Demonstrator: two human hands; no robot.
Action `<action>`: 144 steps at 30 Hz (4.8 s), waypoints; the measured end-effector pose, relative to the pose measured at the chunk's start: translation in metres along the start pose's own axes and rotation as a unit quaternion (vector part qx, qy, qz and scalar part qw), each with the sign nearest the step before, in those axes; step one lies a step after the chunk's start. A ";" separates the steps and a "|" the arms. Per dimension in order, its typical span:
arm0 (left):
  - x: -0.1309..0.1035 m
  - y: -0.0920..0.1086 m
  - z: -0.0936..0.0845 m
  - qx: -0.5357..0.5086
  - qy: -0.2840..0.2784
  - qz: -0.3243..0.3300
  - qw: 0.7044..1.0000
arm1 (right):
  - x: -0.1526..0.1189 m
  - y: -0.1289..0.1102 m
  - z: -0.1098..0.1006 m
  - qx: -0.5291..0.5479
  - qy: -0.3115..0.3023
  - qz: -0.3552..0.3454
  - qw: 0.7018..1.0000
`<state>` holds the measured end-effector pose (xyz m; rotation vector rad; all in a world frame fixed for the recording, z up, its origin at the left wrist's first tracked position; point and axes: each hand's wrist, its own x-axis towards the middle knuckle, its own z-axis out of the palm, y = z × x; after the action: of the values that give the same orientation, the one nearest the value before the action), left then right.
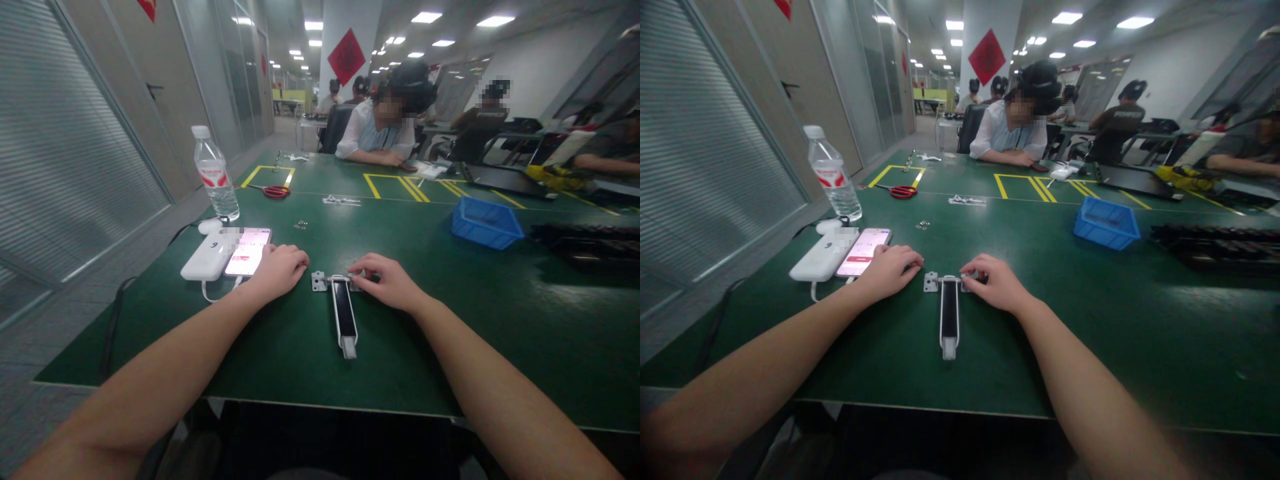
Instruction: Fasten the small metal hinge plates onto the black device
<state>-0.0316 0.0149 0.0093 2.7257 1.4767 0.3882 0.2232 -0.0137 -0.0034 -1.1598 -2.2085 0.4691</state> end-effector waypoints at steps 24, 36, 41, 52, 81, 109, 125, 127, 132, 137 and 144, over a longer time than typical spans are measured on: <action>-0.011 0.041 -0.002 -0.434 0.062 0.085 0.895 | -0.001 -0.036 0.001 0.063 0.100 -0.124 0.985; -0.010 0.041 0.001 -0.466 0.055 0.093 0.878 | -0.001 -0.036 0.004 0.060 0.128 -0.156 0.978; -0.010 0.043 0.003 -0.496 0.053 0.094 0.862 | -0.001 -0.039 0.003 0.046 0.138 -0.166 0.975; -0.009 0.041 0.005 -0.526 0.049 0.085 0.845 | -0.002 -0.037 0.004 0.030 0.121 -0.175 0.977; -0.008 0.022 0.001 -0.092 0.030 0.074 0.993 | -0.002 0.000 -0.015 -0.067 -0.058 -0.027 0.996; -0.008 0.024 -0.001 -0.098 0.006 0.084 0.992 | -0.001 0.003 -0.011 -0.065 -0.044 -0.011 0.997; -0.009 0.023 0.001 -0.085 0.009 0.091 0.992 | 0.000 0.005 -0.008 -0.039 -0.023 -0.011 0.999; -0.008 0.024 0.001 -0.086 0.010 0.091 0.992 | 0.000 0.005 -0.007 -0.032 -0.027 -0.012 0.999; -0.008 0.023 0.003 -0.084 0.011 0.093 0.992 | -0.001 0.006 -0.007 -0.020 -0.038 -0.005 0.999; -0.008 0.023 0.004 -0.084 0.008 0.090 0.992 | -0.001 0.007 -0.005 -0.026 -0.031 0.014 0.999; -0.008 0.024 0.002 -0.086 0.011 0.093 0.992 | -0.001 0.008 -0.005 -0.026 -0.030 0.002 0.999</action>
<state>-0.0159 -0.0048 0.0087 2.7352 1.1361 0.5254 0.2315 -0.0103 -0.0042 -1.1921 -2.2822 0.4566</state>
